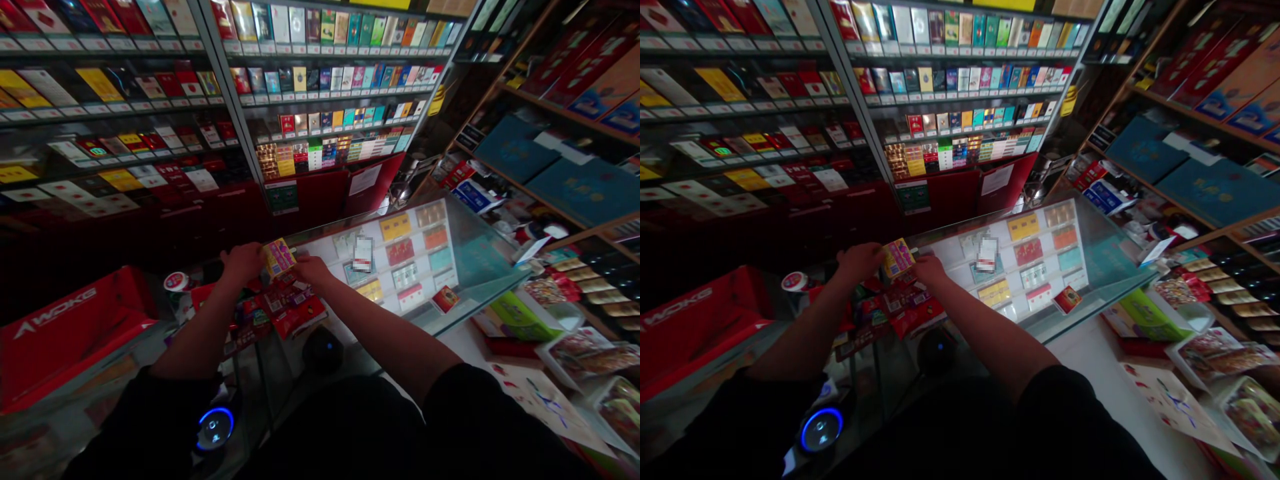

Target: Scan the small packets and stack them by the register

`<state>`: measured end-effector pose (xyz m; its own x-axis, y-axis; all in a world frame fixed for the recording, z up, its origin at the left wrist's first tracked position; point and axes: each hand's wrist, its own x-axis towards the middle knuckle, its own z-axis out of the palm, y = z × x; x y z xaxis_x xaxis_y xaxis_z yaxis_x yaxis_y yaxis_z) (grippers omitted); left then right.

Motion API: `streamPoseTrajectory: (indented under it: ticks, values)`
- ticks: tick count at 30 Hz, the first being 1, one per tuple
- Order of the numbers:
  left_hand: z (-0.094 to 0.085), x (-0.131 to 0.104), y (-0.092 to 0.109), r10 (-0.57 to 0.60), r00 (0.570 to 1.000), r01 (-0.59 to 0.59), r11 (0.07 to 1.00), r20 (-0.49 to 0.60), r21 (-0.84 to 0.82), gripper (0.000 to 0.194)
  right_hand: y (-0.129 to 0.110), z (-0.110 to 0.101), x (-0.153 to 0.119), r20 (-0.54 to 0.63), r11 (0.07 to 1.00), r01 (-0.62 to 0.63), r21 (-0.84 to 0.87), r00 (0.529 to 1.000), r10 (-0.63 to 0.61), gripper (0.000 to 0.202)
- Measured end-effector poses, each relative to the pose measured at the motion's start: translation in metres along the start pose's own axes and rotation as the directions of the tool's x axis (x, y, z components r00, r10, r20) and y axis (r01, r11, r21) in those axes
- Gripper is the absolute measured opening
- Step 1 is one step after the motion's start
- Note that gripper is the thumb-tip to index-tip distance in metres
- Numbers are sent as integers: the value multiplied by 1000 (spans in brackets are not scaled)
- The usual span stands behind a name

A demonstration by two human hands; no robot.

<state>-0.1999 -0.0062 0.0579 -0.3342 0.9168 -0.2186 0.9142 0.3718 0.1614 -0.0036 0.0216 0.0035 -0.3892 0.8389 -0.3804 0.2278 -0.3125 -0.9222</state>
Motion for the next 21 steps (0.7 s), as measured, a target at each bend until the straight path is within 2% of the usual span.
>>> streamPoseTrajectory:
  ticks: [3, 6, 11, 15, 21]
  values:
    - [-10, -7, 3, -10, 998, 9, 1000, -58, -22, 45, -7, 2, -3, -40, 992, -70, 100, 996, 75, 13]
    - [-21, -17, 8, -12, 992, 8, 1000, -123, -30, 47, -15, -2, -12, -19, 967, -98, 235, 994, 106, 12]
    - [-33, -37, 22, -4, 984, -20, 991, -177, -132, 48, -25, -21, -35, 6, 940, -102, 324, 994, 106, 14]
    - [-31, -51, 39, -2, 988, -42, 960, -156, -276, 45, -27, -44, -57, -73, 918, -76, 389, 991, 113, 20]
    - [-12, -75, 68, 33, 991, -81, 921, -132, -382, 45, -15, -81, -90, -190, 911, -6, 413, 978, 92, 26]
